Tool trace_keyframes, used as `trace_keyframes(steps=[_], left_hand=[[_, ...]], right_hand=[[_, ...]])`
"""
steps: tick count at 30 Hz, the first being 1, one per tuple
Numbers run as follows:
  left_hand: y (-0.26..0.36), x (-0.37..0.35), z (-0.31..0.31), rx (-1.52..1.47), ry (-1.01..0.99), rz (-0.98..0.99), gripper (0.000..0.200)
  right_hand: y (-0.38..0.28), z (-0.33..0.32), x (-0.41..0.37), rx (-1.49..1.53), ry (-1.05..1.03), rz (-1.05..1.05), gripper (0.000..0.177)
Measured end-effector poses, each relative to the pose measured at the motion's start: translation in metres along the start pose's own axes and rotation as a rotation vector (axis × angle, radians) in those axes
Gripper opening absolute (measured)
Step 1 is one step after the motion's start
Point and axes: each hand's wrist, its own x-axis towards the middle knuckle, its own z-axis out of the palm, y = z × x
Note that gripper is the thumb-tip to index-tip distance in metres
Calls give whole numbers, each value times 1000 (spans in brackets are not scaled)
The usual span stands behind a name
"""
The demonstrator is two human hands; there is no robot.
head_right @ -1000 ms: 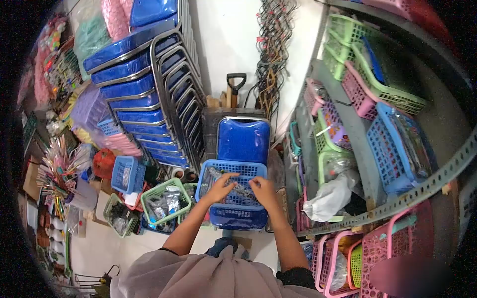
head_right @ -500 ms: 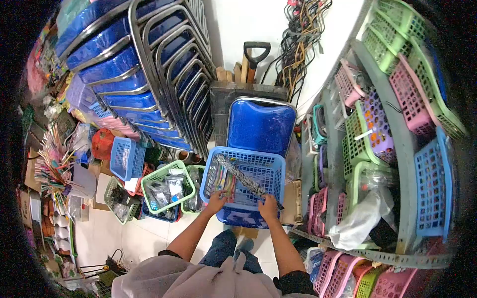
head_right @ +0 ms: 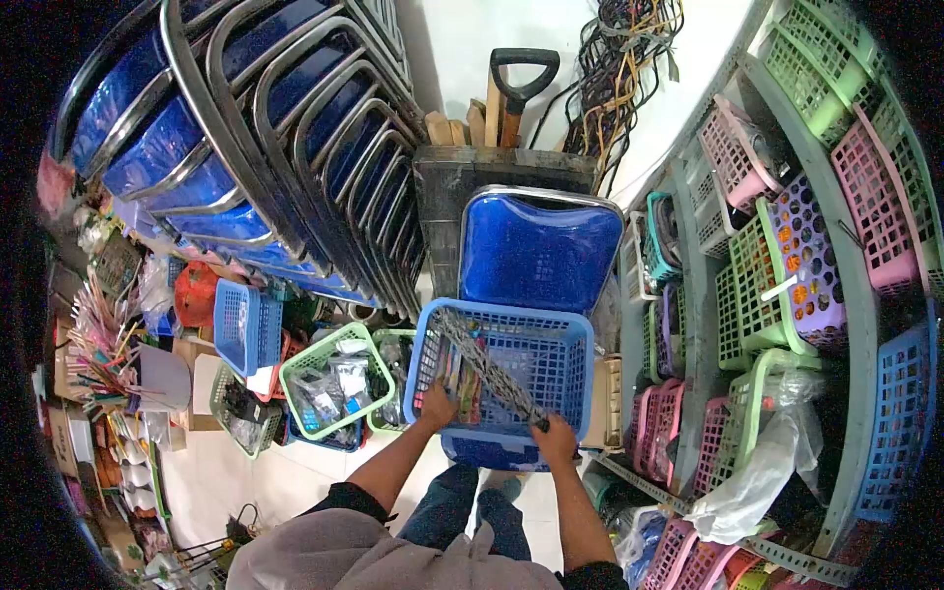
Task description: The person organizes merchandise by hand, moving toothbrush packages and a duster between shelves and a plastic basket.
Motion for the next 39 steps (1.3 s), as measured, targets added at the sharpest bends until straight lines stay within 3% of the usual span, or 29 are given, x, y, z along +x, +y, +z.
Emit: trace_keyframes(steps=[5,8,13,15,21,23,25,27,28,32,33,35,36,37,39], left_hand=[[10,22,17,253,101,-138,97],[20,28,26,209,201,-321,79],[28,11,22,237,334,-254,53],[23,7,5,153,202,-214,42],[2,2,-25,21,84,126,55],[14,-22,-48,-769,-171,238,53],[26,-44,-80,-801,-174,285,51],[41,-72,-125,-817,-178,350,50],[51,-87,-150,-914,-221,393,49],[92,-161,-253,-1343,-381,534,43],[90,-170,-265,-1067,-201,856,46],[119,-192,-300,-1456,-797,704,51],[149,-226,-312,-1333,-491,848,57],[153,-221,-311,-1384,-518,822,71],[159,-218,-310,-1336,-522,869,72]], right_hand=[[-3,-10,-12,63,-32,58,39],[7,11,-11,154,235,8,36],[12,15,-4,217,210,53,33],[11,14,-6,215,266,-25,32],[-26,-37,-34,407,108,40,30],[-27,-41,-41,439,203,-5,30],[-36,-60,-44,452,331,-115,29],[-79,-120,-66,454,223,-16,30],[-77,-131,-66,425,288,-171,34],[-86,-164,-58,499,349,-149,31],[-91,-171,-56,535,398,-166,30],[-96,-177,-56,607,479,-190,29],[-92,-178,-53,605,480,-195,29],[-91,-181,-47,680,436,-197,21],[-88,-183,-41,756,396,-204,17]])
